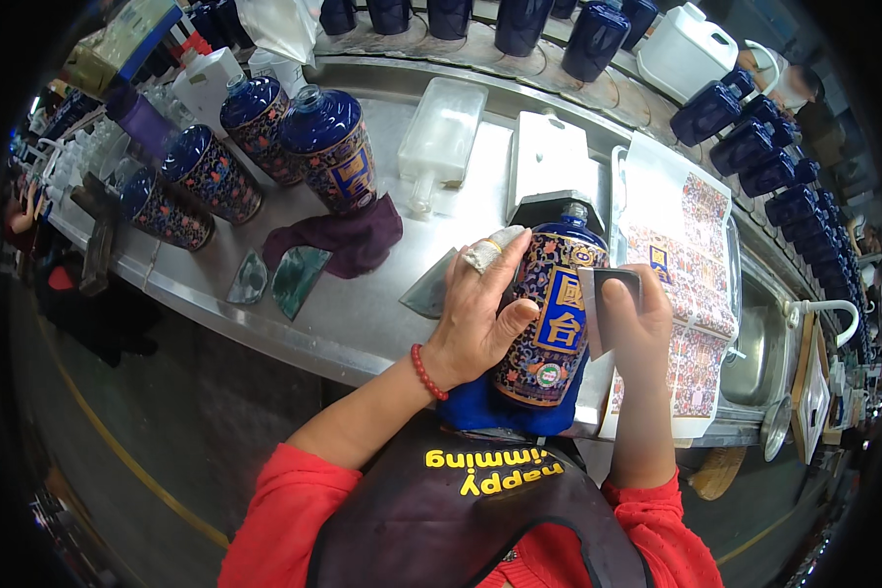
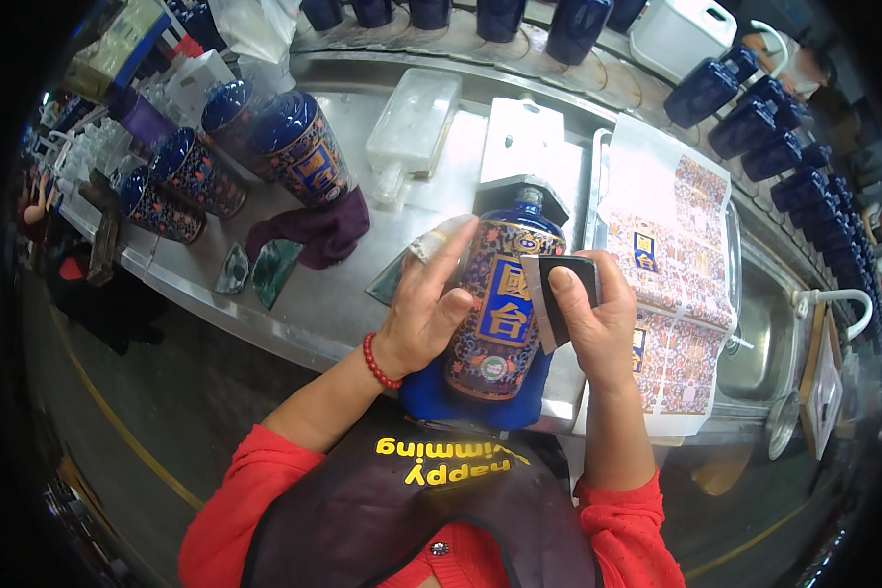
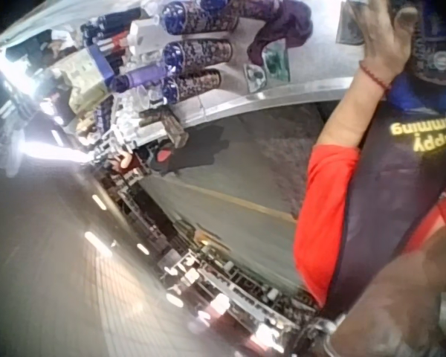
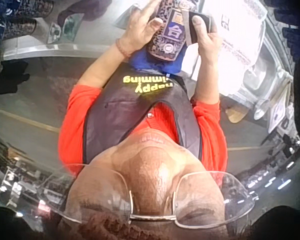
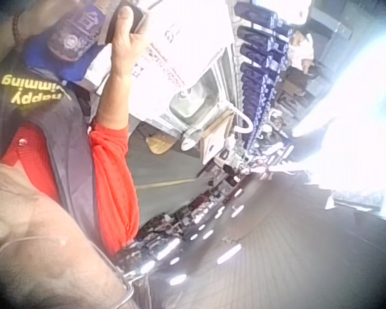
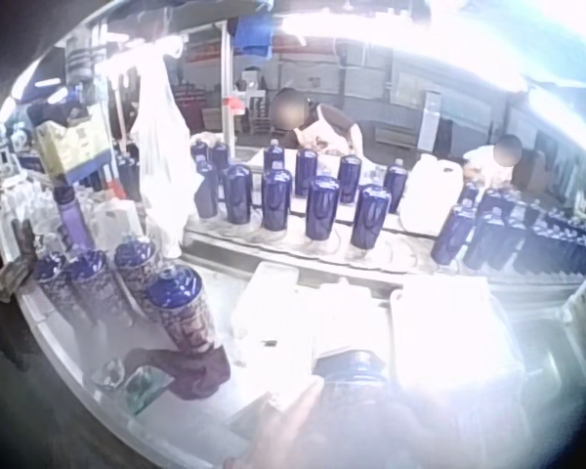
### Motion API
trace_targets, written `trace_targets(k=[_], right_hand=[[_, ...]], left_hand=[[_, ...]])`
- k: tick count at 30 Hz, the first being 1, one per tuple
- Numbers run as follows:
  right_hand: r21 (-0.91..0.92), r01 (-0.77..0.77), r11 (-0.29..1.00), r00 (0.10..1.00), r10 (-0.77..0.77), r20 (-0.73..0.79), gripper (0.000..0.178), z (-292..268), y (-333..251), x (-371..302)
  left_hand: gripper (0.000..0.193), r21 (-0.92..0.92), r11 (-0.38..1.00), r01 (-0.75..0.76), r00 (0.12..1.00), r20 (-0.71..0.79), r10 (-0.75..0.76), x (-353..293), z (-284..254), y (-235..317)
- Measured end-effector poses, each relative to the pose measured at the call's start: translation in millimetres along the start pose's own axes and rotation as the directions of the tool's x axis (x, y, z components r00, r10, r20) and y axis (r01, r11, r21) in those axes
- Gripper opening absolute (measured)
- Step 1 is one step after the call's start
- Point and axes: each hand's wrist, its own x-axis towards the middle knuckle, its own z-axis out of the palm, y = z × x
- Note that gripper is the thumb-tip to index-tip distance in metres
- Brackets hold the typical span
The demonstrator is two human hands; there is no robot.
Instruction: The person applies decorative stickers to blue cylindrical containers on a stainless steel workbench. They peel stickers from a sheet, position them on the container, and smooth them with a small black tool. The person repeats this process on multiple containers.
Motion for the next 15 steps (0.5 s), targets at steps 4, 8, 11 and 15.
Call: trace_targets(k=[4,8,11,15], right_hand=[[-0.009,0.016,1.000,1.000,-0.016,-0.002,0.027,1.6,-6.0,-0.1],[-0.027,0.059,0.998,0.998,-0.059,-0.034,0.025,2.8,-19.4,1.1],[-0.175,0.124,0.977,0.988,-0.139,-0.074,0.023,2.4,-22.2,10.7],[0.088,-0.044,0.995,0.987,0.057,-0.149,0.023,-3.9,-8.8,21.9]], left_hand=[[0.082,0.004,1.000,0.018,1.000,-0.010,-0.018,0.4,0.3,-0.4],[0.086,0.051,0.999,0.007,1.000,0.005,-0.008,1.7,-1.7,1.0],[0.090,0.174,0.983,-0.054,0.995,0.088,0.039,5.6,-6.9,4.1],[0.092,0.264,0.955,-0.134,0.980,0.177,0.089,19.8,-15.9,8.1]])
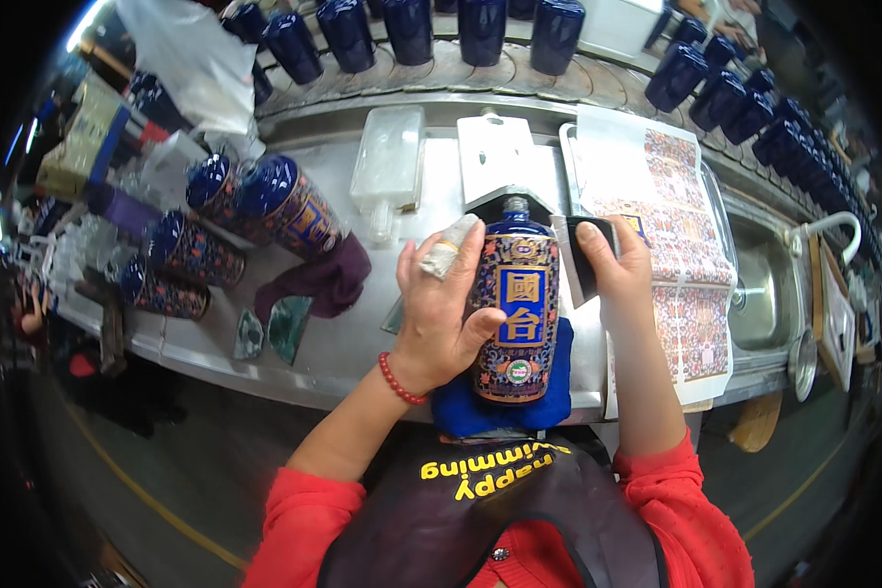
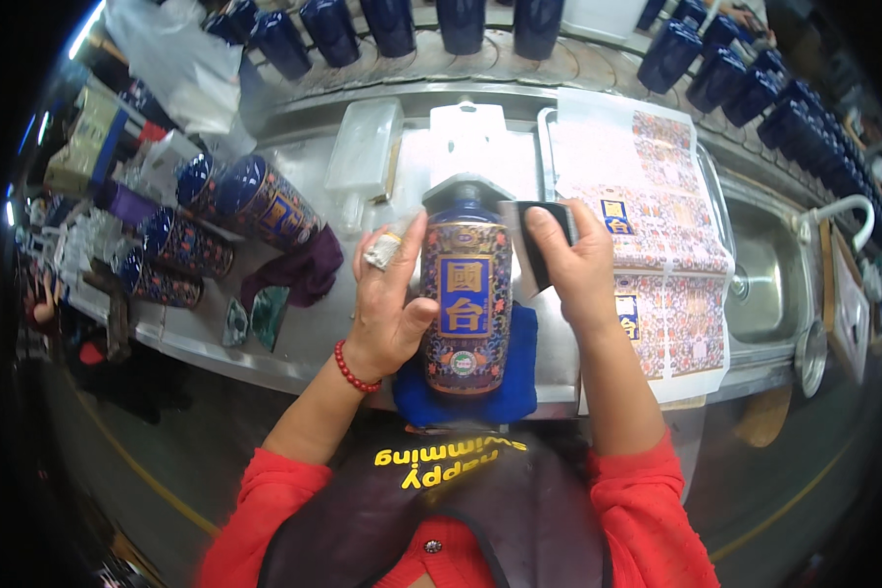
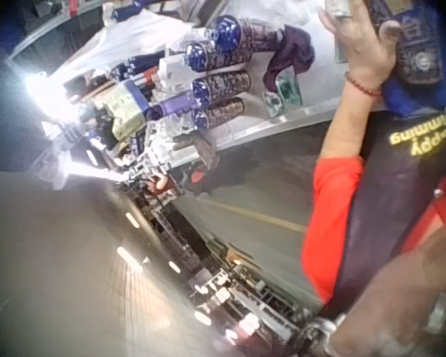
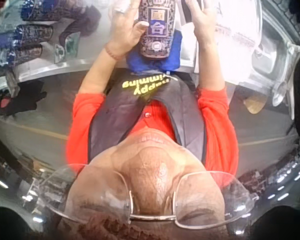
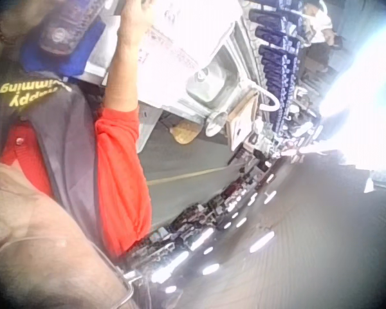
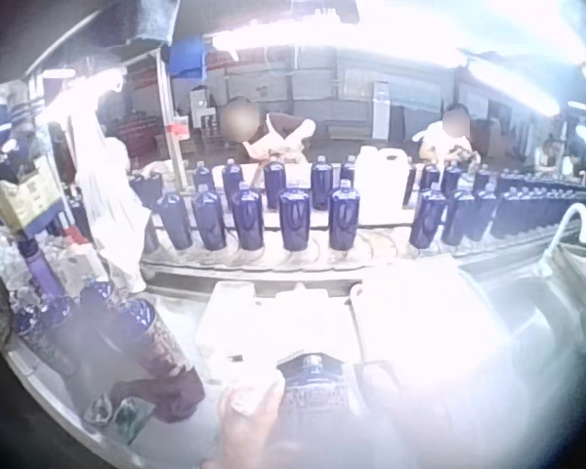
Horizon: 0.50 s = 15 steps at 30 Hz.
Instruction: The person applies decorative stickers to blue cylindrical containers on a stainless steel workbench. They peel stickers from a sheet, position them on the container, and smooth them with a small black tool. The person repeats this process on multiple containers.
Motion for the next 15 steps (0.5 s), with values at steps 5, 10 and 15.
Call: trace_targets(k=[5,10,15], right_hand=[[-0.304,0.358,0.883,0.928,-0.371,0.017,0.032,-10.1,29.2,-15.5],[-0.381,0.539,0.751,0.842,-0.494,0.217,0.066,-2.3,50.4,-30.6],[-0.326,0.526,0.786,0.850,-0.480,0.216,0.065,1.7,57.9,-30.9]], left_hand=[[0.091,0.164,0.975,-0.149,0.985,0.110,0.132,13.3,-11.0,0.1],[0.090,0.160,0.977,-0.139,0.990,0.053,0.132,14.3,-9.7,5.3],[0.091,0.169,0.978,-0.124,0.991,0.076,0.113,13.8,-8.1,5.5]])
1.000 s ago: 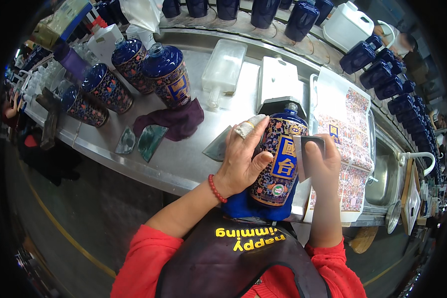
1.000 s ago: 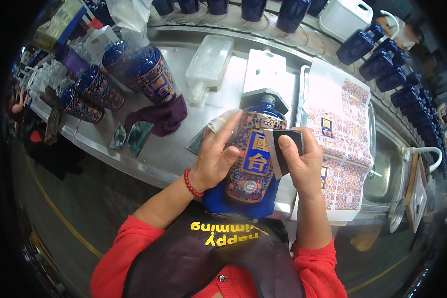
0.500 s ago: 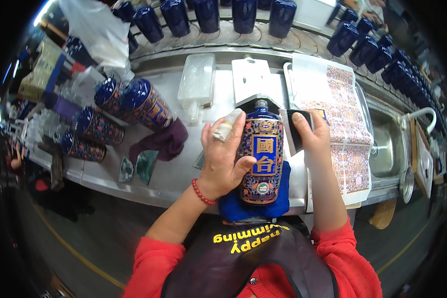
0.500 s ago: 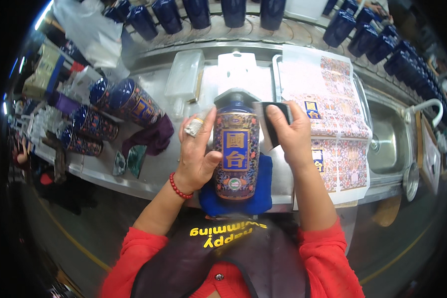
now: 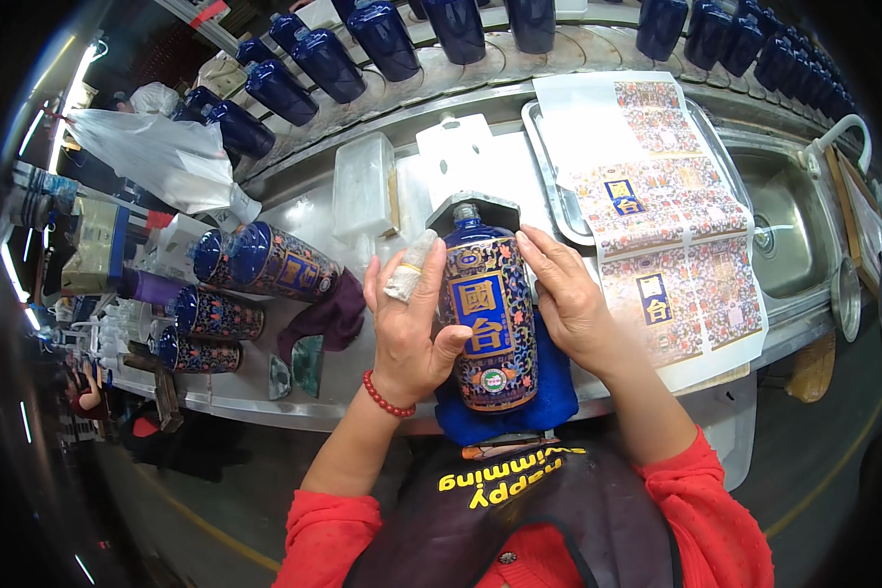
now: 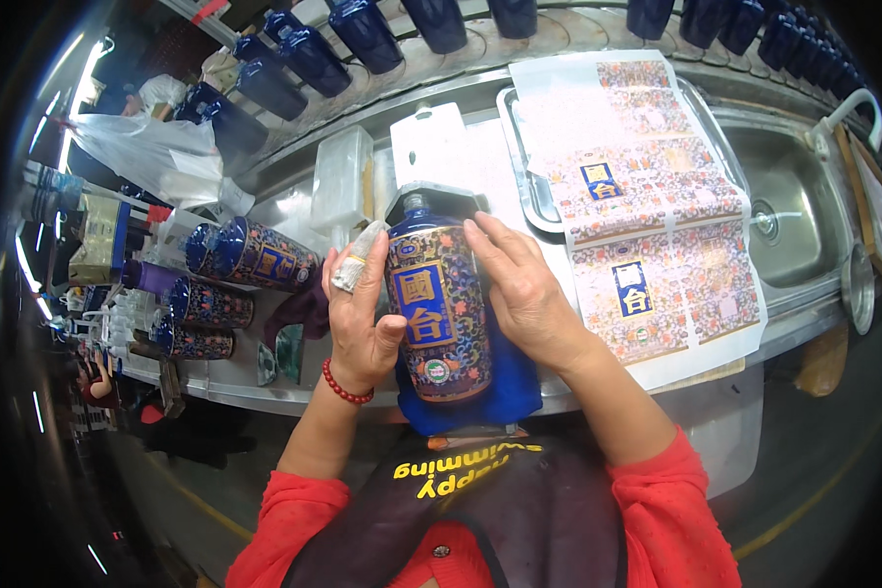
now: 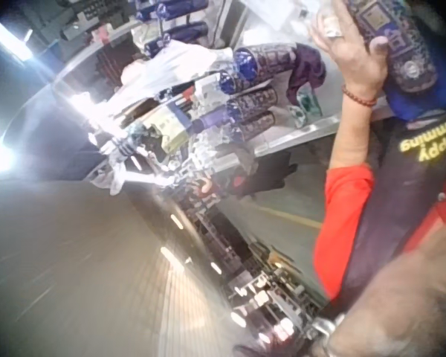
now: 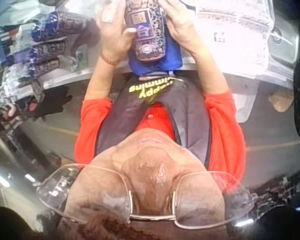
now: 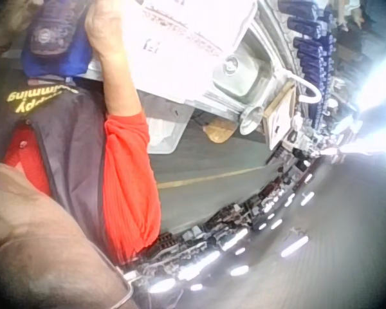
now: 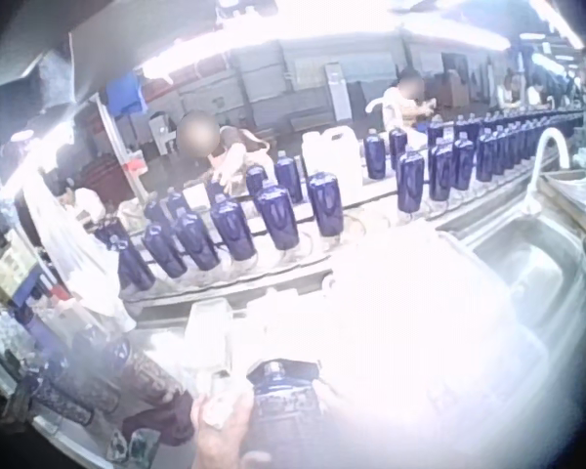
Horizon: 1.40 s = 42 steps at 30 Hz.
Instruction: The person applies decorative stickers to blue cylindrical containers on a stainless steel workbench. They peel stickers from a sheet, position them on the container, and smooth them with a small black tool. The person repeats this process on multiple containers.
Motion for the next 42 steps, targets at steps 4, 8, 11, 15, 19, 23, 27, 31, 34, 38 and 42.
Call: trace_targets(k=[4,8,11,15,19,23,27,31,34,38,42], right_hand=[[0.034,-0.024,0.999,0.999,0.022,0.044,0.061,-4.1,5.2,-1.2],[-0.059,0.010,0.998,1.000,-0.011,-0.016,0.062,-9.4,2.6,-4.8],[-0.043,0.062,0.997,0.994,-0.066,-0.090,0.059,-17.3,-4.9,-2.6],[-0.002,0.007,1.000,0.993,-0.007,-0.119,0.038,-32.3,-15.8,14.0],[-0.321,0.363,0.875,0.930,-0.363,0.062,0.028,-43.2,-37.2,36.0],[-0.083,0.635,0.768,0.711,-0.539,0.452,0.025,-47.8,-90.1,38.7],[0.077,0.555,0.829,0.770,-0.546,0.331,0.010,-42.8,-99.0,67.5],[-0.129,0.648,0.751,0.752,-0.604,0.263,0.022,-33.9,-87.7,52.0],[0.320,0.447,0.836,0.627,-0.547,0.555,0.019,-42.9,-84.1,-1.3],[-0.198,0.188,0.962,0.972,-0.211,-0.103,0.042,-37.0,-58.4,-27.0],[0.205,0.543,0.814,0.755,-0.580,0.306,0.028,-32.4,-64.8,-46.1]], left_hand=[[0.091,-0.008,1.000,-0.001,1.000,-0.004,0.001,0.5,0.8,-0.4],[0.090,-0.020,1.000,0.002,1.000,-0.005,-0.002,1.4,-3.4,4.1],[0.089,-0.023,0.997,-0.079,0.996,0.028,0.080,3.7,-11.2,10.0],[0.078,0.097,0.972,-0.213,0.973,0.112,0.202,15.5,-14.2,5.8],[0.075,0.001,0.988,-0.155,0.984,0.086,0.155,28.2,-9.5,-16.7],[0.080,-0.117,0.992,-0.038,0.999,-0.004,0.038,13.2,-2.6,-25.1],[0.088,-0.297,0.951,0.092,0.989,-0.080,-0.121,-25.8,7.2,-11.7],[0.112,-0.186,0.978,0.094,0.995,0.049,-0.086,-73.8,9.2,9.2],[0.117,0.037,0.989,0.143,0.988,0.050,-0.145,-87.7,10.4,16.1],[0.111,0.180,0.982,0.056,0.996,-0.075,-0.043,-86.3,1.7,20.0],[0.105,0.179,0.983,0.043,0.996,-0.089,-0.028,-85.3,-1.8,25.0]])
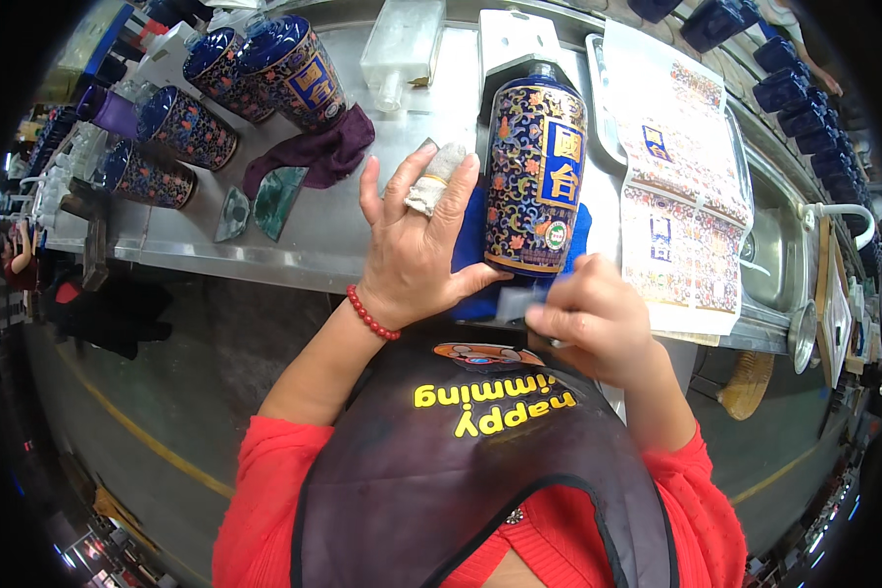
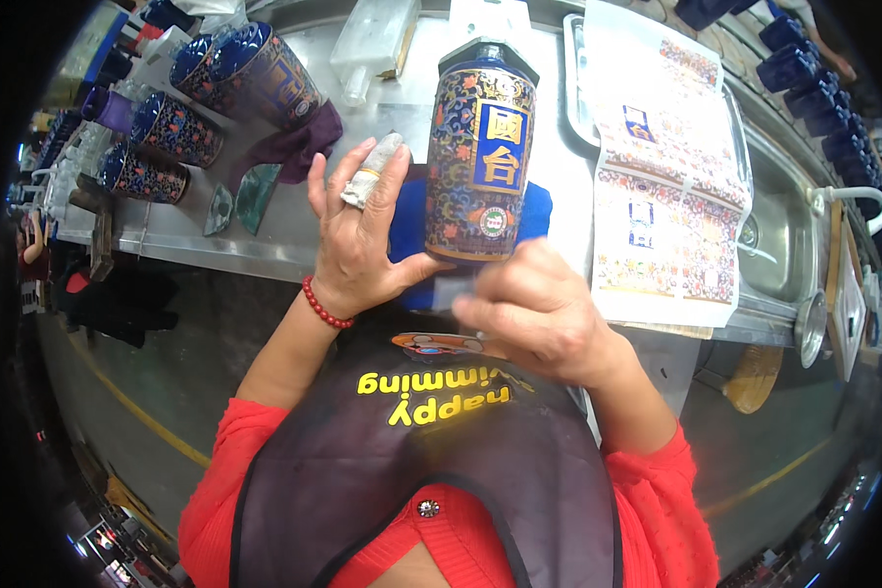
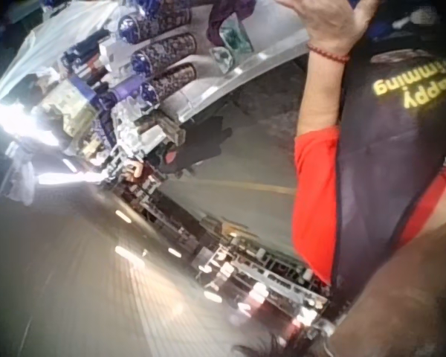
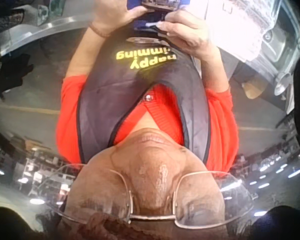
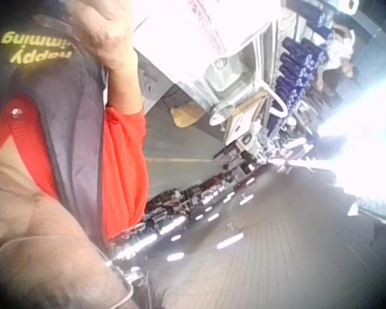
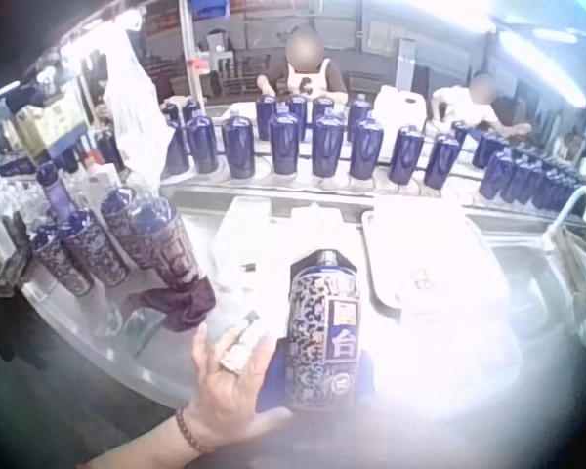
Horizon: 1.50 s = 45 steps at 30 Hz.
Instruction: The person applies decorative stickers to blue cylindrical containers on a stainless steel workbench. They peel stickers from a sheet, position them on the container, and smooth them with a small black tool. The person repeats this process on multiple containers.
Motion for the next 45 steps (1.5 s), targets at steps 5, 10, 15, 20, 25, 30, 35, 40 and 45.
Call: trace_targets(k=[5,10,15,20,25,30,35,40,45], right_hand=[[-0.211,-0.274,0.938,0.928,0.201,-0.313,0.048,2.6,-7.4,-13.4],[0.036,-0.224,0.974,0.938,0.226,-0.262,0.041,5.1,-3.1,-23.8],[-0.124,-0.276,0.953,0.903,0.212,-0.374,0.038,10.6,-0.3,-19.5],[-0.052,-0.200,0.978,0.962,0.186,-0.200,0.039,6.9,-3.5,-24.2],[0.061,-0.296,0.953,0.879,0.296,-0.374,0.035,5.0,8.4,-26.5],[0.009,-0.210,0.978,0.929,0.202,-0.309,0.038,12.8,8.8,-31.1],[0.178,-0.373,0.910,0.848,0.413,-0.332,0.031,10.6,-3.2,-49.6],[0.428,-0.511,0.745,0.636,0.663,-0.395,0.026,11.7,0.7,-58.1],[0.019,-0.415,0.910,0.839,0.391,-0.379,0.047,13.5,11.2,-49.1]], left_hand=[[0.100,-0.405,0.899,0.165,0.983,0.137,-0.119,-5.8,13.3,1.5],[0.093,-0.646,0.677,0.352,0.936,0.231,-0.266,-6.3,27.5,4.9],[0.093,-0.530,0.765,0.367,0.927,0.279,-0.252,-6.7,30.4,6.6],[0.093,-0.559,0.744,0.367,0.928,0.280,-0.247,-4.9,26.2,5.4],[0.101,-0.548,0.734,0.402,0.911,0.325,-0.256,0.0,22.3,4.9],[0.105,-0.538,0.741,0.402,0.910,0.324,-0.259,3.9,24.5,6.8],[0.102,-0.422,0.885,0.196,0.981,0.075,-0.181,4.3,13.7,19.3],[0.090,-0.043,0.988,-0.146,0.989,0.015,0.147,3.7,11.6,26.8],[0.086,-0.253,0.967,-0.020,0.998,0.052,0.034,0.6,19.0,14.2]])
